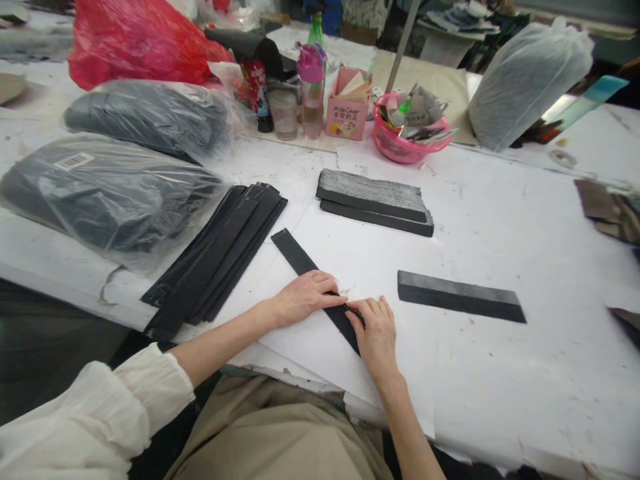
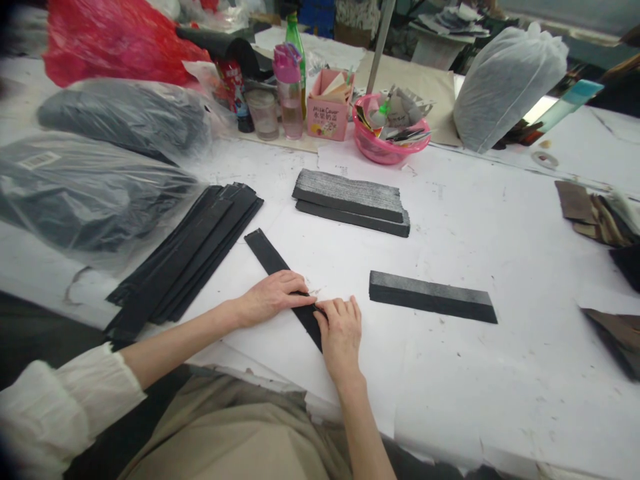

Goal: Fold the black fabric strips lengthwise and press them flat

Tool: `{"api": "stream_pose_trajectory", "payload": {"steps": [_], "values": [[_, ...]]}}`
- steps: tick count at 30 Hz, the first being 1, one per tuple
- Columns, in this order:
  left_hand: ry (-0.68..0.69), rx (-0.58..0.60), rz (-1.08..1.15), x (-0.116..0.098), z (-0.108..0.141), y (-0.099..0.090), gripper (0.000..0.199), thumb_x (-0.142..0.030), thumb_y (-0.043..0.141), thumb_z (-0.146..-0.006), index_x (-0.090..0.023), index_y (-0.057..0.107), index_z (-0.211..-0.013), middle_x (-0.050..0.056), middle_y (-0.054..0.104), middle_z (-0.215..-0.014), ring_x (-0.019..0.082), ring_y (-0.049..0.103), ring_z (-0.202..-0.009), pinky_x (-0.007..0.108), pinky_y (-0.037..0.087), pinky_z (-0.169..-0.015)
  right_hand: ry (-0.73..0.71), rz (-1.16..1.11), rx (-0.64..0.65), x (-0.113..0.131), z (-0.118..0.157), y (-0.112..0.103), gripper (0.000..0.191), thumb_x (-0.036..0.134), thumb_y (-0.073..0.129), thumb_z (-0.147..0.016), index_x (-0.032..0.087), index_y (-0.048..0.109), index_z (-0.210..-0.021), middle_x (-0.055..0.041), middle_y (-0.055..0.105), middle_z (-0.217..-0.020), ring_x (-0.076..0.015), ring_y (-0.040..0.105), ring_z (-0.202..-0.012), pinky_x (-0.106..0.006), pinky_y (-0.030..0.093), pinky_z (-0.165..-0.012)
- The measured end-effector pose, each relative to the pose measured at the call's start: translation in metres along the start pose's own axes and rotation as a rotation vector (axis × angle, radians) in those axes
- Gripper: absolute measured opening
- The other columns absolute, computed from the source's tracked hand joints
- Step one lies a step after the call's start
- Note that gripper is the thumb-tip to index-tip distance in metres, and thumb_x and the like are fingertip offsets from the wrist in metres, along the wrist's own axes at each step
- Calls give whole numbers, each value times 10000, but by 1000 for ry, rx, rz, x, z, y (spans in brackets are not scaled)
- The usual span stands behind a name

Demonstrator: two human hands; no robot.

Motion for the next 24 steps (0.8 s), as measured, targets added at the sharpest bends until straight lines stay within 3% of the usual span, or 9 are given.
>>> {"api": "stream_pose_trajectory", "payload": {"steps": [8, 15, 24], "values": [[46, -27, -8, -13, -4, 1, 217, -198, 458, -939, -160, 575, -1117, 65, 601, -1059, 195, 503, -1087, 348, 427, -948, 2, 10, 7, 1, 0, 1, 61, 239, 560, -897, 240, 606, -938, -5, 614, -896, -197, 544, -917, -456, 265, -1078], [-34, -65, -37, -16, -2, 7, 227, -212, 501, -919, -190, 575, -1132, 48, 596, -985, 196, 512, -1062, 346, 449, -925, -23, -18, -6, -2, 3, -2, 49, 242, 557, -900, 240, 594, -932, 9, 615, -888, -178, 550, -882, -453, 251, -1092], [-20, -75, -67, -16, -1, 7, 260, -205, 520, -908, -237, 571, -1162, 48, 583, -999, 201, 513, -1075, 357, 452, -919, -19, -31, -5, -4, 11, -7, 105, 263, 490, -924, 245, 593, -933, -4, 616, -879, -185, 559, -879, -477, 270, -1080]]}}
Point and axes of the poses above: each hand's wrist, its own z-axis away from the middle knuckle, its own y-axis out of the palm, x = y × z, the point moved 5 cm from there along -z, towards the middle knuckle
